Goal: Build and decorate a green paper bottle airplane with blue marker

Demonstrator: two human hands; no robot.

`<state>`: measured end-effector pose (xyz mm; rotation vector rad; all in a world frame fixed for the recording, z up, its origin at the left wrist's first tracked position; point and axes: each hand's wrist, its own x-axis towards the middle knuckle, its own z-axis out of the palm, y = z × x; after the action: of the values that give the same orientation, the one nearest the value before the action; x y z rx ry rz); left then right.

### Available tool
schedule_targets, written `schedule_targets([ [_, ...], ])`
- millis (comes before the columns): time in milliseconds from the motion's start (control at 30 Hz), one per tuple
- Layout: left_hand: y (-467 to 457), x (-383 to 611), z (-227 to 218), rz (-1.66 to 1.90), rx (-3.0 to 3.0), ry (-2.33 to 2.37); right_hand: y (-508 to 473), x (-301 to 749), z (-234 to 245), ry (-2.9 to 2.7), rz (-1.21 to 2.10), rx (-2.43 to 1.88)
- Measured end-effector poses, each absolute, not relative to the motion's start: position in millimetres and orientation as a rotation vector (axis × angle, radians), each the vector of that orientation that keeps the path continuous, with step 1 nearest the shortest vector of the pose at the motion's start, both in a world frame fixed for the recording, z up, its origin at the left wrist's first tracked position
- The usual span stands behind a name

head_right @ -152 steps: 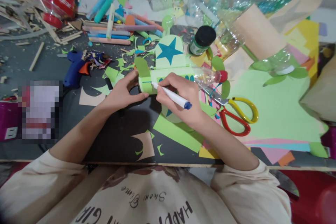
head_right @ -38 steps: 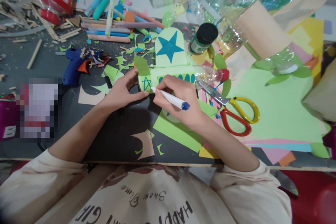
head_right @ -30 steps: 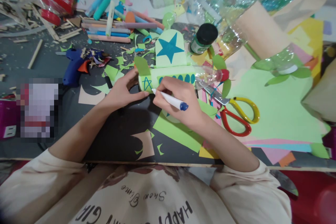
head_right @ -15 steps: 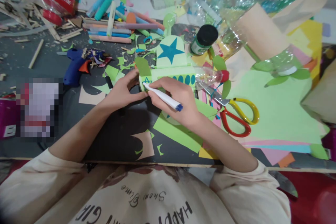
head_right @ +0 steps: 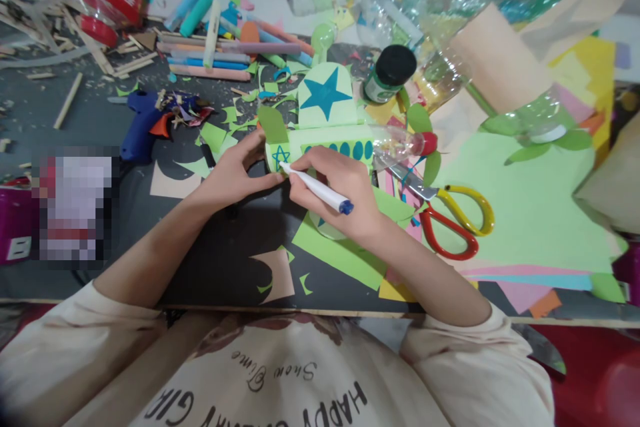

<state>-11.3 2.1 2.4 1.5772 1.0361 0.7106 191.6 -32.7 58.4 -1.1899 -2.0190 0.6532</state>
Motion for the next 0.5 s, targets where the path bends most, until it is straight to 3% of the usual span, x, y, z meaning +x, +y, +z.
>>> schedule_targets([
  [500,3.3,-10.8,1.5,0.735,1.599,0.992,-30.8,194.1,61.3,-1.975,0.692,-1.175],
])
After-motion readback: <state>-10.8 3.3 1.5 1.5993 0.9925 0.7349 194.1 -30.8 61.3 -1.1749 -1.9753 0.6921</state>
